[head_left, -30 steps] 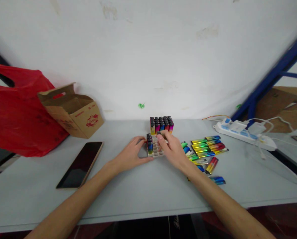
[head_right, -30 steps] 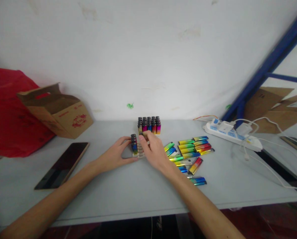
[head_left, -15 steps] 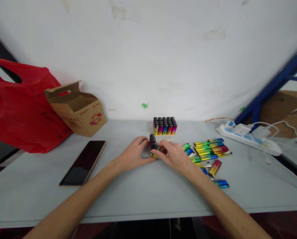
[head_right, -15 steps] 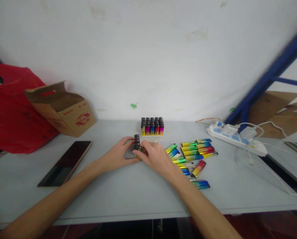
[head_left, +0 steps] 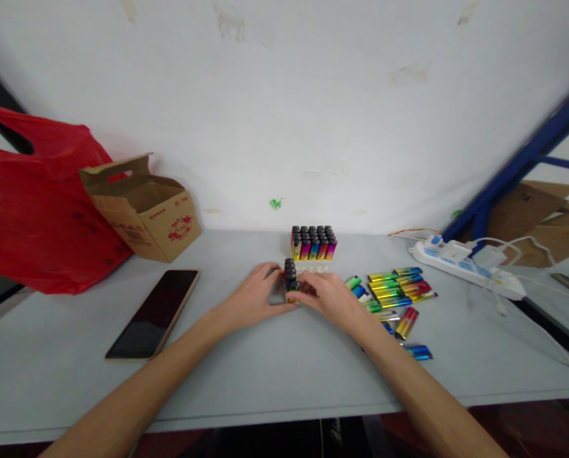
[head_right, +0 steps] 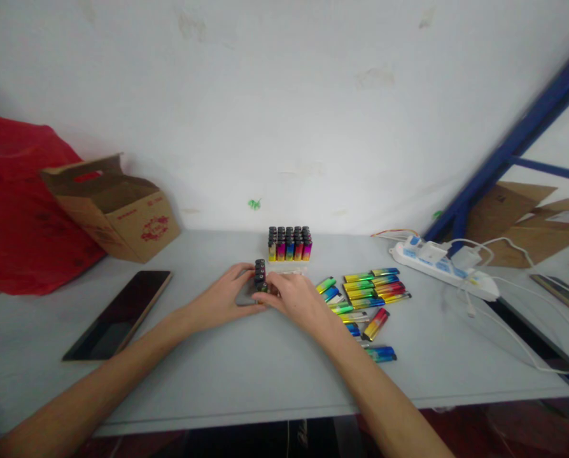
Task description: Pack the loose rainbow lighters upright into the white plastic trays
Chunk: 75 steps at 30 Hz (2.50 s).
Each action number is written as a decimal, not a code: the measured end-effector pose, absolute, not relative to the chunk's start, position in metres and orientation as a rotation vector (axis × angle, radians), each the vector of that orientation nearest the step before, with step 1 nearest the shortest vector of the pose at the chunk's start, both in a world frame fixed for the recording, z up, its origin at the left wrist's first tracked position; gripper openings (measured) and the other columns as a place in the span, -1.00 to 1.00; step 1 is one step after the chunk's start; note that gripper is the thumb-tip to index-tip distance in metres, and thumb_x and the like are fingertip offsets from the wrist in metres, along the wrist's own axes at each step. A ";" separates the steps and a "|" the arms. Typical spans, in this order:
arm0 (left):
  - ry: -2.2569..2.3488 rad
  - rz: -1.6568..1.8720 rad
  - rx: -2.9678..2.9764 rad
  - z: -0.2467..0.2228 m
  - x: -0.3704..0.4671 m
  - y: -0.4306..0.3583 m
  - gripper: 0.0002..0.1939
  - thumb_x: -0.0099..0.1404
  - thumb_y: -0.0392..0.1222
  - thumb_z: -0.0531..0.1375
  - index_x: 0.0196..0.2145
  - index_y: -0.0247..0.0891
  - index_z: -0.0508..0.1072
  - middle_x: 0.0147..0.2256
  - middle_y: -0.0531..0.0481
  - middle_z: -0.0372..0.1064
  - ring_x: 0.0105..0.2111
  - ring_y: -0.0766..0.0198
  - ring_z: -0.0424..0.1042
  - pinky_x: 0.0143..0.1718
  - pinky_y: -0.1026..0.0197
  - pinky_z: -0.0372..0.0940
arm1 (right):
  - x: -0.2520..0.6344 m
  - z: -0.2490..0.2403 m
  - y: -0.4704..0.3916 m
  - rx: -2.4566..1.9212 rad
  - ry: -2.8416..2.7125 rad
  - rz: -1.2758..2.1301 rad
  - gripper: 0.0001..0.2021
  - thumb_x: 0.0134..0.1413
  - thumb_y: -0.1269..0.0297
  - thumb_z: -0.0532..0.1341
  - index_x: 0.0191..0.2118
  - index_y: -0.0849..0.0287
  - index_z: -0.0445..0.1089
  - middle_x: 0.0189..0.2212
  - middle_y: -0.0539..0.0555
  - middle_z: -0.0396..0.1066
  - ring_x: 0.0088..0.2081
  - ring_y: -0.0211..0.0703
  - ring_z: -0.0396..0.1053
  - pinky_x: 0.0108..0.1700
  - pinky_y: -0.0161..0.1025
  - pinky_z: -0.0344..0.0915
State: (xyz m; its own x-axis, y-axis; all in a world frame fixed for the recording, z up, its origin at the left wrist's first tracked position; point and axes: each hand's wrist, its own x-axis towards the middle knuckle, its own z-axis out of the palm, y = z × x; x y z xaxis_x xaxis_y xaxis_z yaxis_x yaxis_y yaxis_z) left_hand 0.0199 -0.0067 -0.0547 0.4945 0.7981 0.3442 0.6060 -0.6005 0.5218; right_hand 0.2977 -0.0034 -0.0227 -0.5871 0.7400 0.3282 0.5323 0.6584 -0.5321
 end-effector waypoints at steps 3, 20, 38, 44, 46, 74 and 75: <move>1.181 0.806 2.411 -0.055 0.018 -0.006 -0.48 0.55 0.22 0.58 0.27 -0.08 0.70 0.35 -0.29 0.66 0.40 -0.35 0.67 0.52 -0.36 0.61 | 0.295 -0.020 -0.006 -1.037 -2.376 0.517 -0.40 0.62 -0.33 0.55 -0.32 0.05 0.59 -0.37 0.10 0.68 -0.33 -0.02 0.59 -0.25 -0.18 0.29; 1.176 0.806 2.465 -0.065 0.010 0.004 -0.29 0.66 0.49 0.40 0.42 -0.08 0.70 0.44 -0.33 0.66 0.47 -0.41 0.66 0.58 -0.39 0.60 | 0.497 0.003 0.027 -1.551 -2.309 0.225 -0.67 0.44 0.54 0.41 0.13 0.12 0.86 0.21 0.33 0.88 0.23 0.25 0.85 0.42 0.19 0.69; 1.259 0.765 2.426 -0.061 0.010 0.005 -0.21 0.51 0.52 0.55 0.36 -0.13 0.74 0.45 -0.36 0.67 0.46 -0.45 0.68 0.60 -0.40 0.60 | 0.422 0.026 0.037 -1.111 -1.935 0.663 -0.58 0.49 -0.17 0.56 0.06 0.10 0.84 -0.03 0.20 0.79 -0.17 0.01 0.64 -0.07 -0.06 0.57; 1.226 0.763 2.419 -0.061 0.008 0.005 -0.21 0.50 0.51 0.57 0.37 -0.11 0.74 0.44 -0.33 0.68 0.45 -0.42 0.69 0.59 -0.38 0.61 | 0.338 0.035 0.031 -0.903 -1.361 1.213 -0.37 -0.01 -0.33 0.81 -0.08 0.06 0.79 -0.19 0.06 0.72 -0.16 -0.05 0.58 -0.03 -0.08 0.57; 1.212 0.775 2.413 -0.060 0.007 0.004 -0.24 0.51 0.47 0.57 0.38 -0.10 0.74 0.46 -0.34 0.67 0.47 -0.43 0.68 0.60 -0.40 0.60 | 0.323 0.032 0.028 -0.862 -1.305 1.339 -0.33 -0.04 -0.43 0.80 -0.16 0.07 0.74 -0.18 0.09 0.73 -0.08 0.00 0.62 0.04 -0.06 0.60; 1.231 0.723 2.433 -0.051 0.012 -0.004 -0.25 0.56 0.44 0.57 0.40 -0.15 0.71 0.47 -0.31 0.65 0.48 -0.37 0.65 0.62 -0.33 0.56 | 0.286 -0.005 -0.010 -1.197 -1.804 0.848 -0.55 0.38 -0.07 0.27 -0.47 -0.05 0.13 -0.49 -0.08 0.17 -0.37 -0.16 0.18 -0.27 -0.16 0.07; 1.231 0.723 2.434 -0.051 0.012 -0.004 -0.25 0.56 0.43 0.57 0.40 -0.15 0.71 0.46 -0.31 0.65 0.48 -0.36 0.65 0.62 -0.32 0.56 | 0.286 -0.005 -0.010 -1.186 -1.810 0.837 -0.57 0.39 -0.04 0.26 -0.46 -0.05 0.14 -0.49 -0.08 0.19 -0.37 -0.15 0.20 -0.27 -0.17 0.09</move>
State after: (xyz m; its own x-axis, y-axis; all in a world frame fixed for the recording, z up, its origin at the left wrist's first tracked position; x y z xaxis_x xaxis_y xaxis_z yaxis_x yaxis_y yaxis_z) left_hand 0.0117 -0.0039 -0.0513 0.5007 0.8144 0.2934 0.6532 -0.5779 0.4893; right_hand 0.2861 -0.0096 -0.0046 -0.2423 0.9345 0.2608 0.4062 0.3418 -0.8474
